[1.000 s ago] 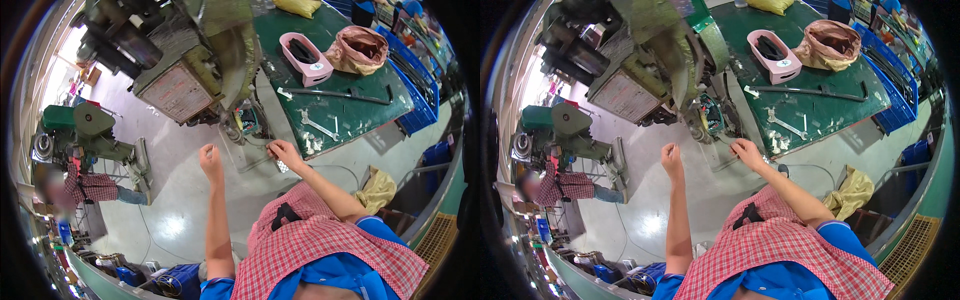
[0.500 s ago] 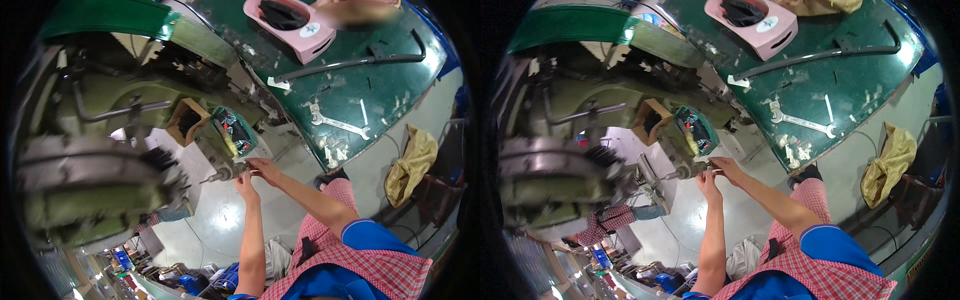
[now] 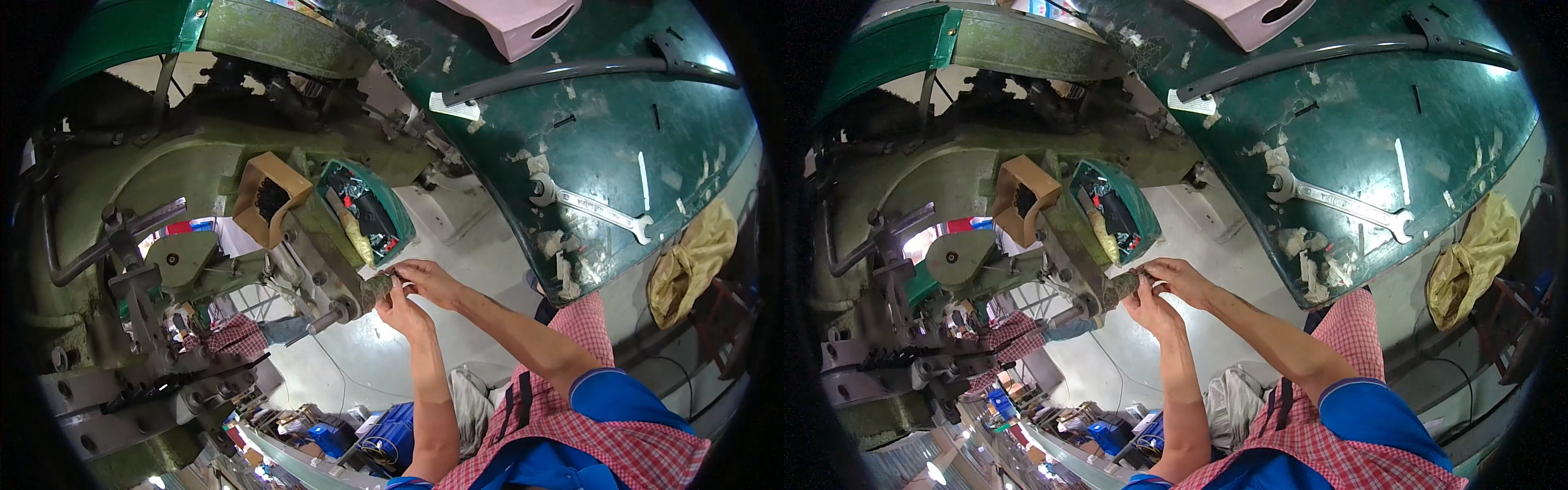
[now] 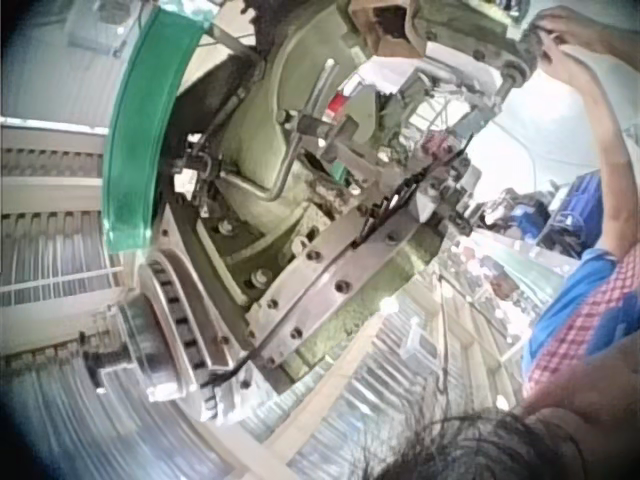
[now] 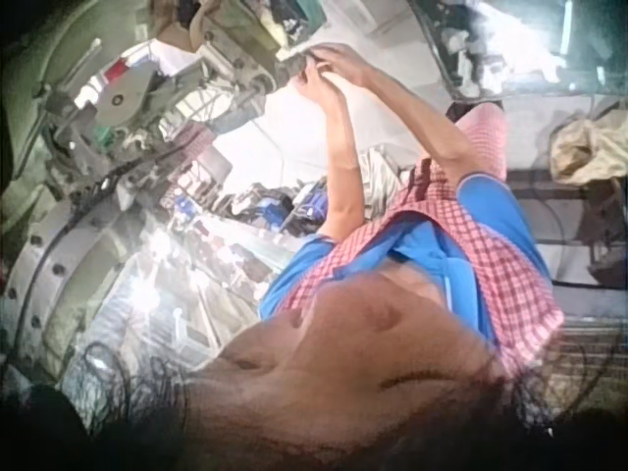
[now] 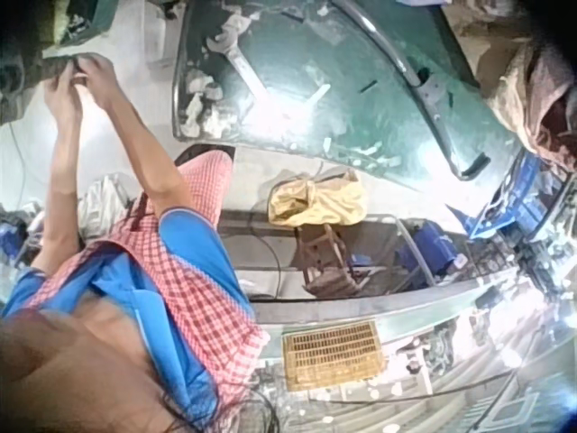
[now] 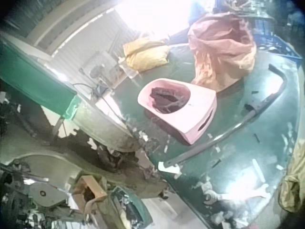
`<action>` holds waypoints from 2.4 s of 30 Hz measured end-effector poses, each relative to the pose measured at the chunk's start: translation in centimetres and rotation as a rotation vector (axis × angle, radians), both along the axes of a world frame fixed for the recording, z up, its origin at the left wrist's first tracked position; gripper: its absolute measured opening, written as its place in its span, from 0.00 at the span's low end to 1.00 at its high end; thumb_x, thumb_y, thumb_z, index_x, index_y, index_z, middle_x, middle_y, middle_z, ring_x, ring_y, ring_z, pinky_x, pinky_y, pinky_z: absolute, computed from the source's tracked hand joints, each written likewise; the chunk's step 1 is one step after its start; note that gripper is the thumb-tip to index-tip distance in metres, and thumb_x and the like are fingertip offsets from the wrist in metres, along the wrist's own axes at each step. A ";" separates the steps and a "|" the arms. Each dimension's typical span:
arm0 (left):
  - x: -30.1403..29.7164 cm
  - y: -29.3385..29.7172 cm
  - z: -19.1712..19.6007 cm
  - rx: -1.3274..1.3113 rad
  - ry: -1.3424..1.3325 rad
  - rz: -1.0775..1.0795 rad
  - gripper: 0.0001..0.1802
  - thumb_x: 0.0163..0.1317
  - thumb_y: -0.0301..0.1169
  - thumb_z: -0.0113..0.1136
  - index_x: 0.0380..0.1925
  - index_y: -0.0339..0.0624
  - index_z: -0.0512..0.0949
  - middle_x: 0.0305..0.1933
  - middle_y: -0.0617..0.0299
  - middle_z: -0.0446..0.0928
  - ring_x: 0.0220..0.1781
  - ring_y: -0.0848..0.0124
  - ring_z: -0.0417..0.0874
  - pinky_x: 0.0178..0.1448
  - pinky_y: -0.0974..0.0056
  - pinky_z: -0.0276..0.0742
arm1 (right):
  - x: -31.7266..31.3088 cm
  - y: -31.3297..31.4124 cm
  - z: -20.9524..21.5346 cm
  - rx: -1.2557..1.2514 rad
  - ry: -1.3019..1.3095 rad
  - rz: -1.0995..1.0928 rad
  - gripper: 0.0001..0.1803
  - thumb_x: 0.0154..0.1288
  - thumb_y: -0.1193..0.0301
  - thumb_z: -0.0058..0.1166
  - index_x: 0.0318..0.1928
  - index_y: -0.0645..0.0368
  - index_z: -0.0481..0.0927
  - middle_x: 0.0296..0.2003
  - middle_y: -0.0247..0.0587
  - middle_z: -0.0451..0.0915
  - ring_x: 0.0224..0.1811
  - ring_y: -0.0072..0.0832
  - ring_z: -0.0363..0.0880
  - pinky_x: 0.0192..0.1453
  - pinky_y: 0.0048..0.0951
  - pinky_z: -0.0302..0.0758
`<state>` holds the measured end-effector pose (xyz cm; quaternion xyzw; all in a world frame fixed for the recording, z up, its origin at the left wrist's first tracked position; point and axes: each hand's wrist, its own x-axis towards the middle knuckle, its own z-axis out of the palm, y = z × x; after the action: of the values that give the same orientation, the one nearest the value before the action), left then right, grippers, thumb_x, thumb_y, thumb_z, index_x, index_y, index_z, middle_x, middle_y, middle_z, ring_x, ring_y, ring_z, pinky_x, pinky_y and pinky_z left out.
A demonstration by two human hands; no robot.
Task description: The person repeatedly picks small dark parts from a cloth bag, places them into a press machine, operates the lever to process them, and then removes the processed parts. The cycle continues with the person handling parts one at a time.
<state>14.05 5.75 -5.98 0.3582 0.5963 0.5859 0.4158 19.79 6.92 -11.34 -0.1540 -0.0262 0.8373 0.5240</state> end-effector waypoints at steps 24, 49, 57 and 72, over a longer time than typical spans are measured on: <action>-2.2 -0.2 -0.4 -0.025 0.111 -0.002 0.14 0.58 0.21 0.53 0.46 0.33 0.72 0.37 0.61 0.74 0.37 0.74 0.73 0.43 0.68 0.70 | -0.8 2.5 1.1 -0.044 -0.323 0.161 0.23 0.66 0.54 0.39 0.18 0.54 0.69 0.13 0.26 0.62 0.14 0.15 0.54 0.17 0.21 0.50; 0.3 -0.7 1.4 -0.003 0.015 -0.048 0.06 0.61 0.28 0.54 0.34 0.39 0.69 0.31 0.64 0.72 0.30 0.77 0.70 0.31 0.72 0.64 | 1.6 -0.1 2.5 0.099 -0.158 0.098 0.15 0.69 0.57 0.44 0.34 0.55 0.76 0.28 0.27 0.75 0.30 0.17 0.71 0.35 0.20 0.69; -0.3 -0.9 1.1 -0.011 0.030 -0.072 0.13 0.62 0.28 0.54 0.22 0.43 0.61 0.21 0.67 0.64 0.22 0.79 0.62 0.24 0.72 0.57 | -0.3 0.6 1.2 0.046 -0.327 0.144 0.22 0.69 0.54 0.42 0.22 0.54 0.71 0.16 0.29 0.66 0.17 0.19 0.60 0.22 0.23 0.59; -0.4 -1.0 1.9 -0.049 0.074 -0.166 0.10 0.62 0.31 0.52 0.39 0.36 0.69 0.29 0.62 0.70 0.28 0.74 0.70 0.26 0.70 0.63 | -0.6 1.4 1.3 0.043 -0.475 0.203 0.25 0.68 0.51 0.39 0.19 0.54 0.69 0.12 0.30 0.63 0.12 0.20 0.54 0.17 0.26 0.50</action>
<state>13.64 4.76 -4.11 0.4174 0.5936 0.5210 0.4494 19.22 8.36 -10.08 -0.3318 -0.1818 0.8252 0.4194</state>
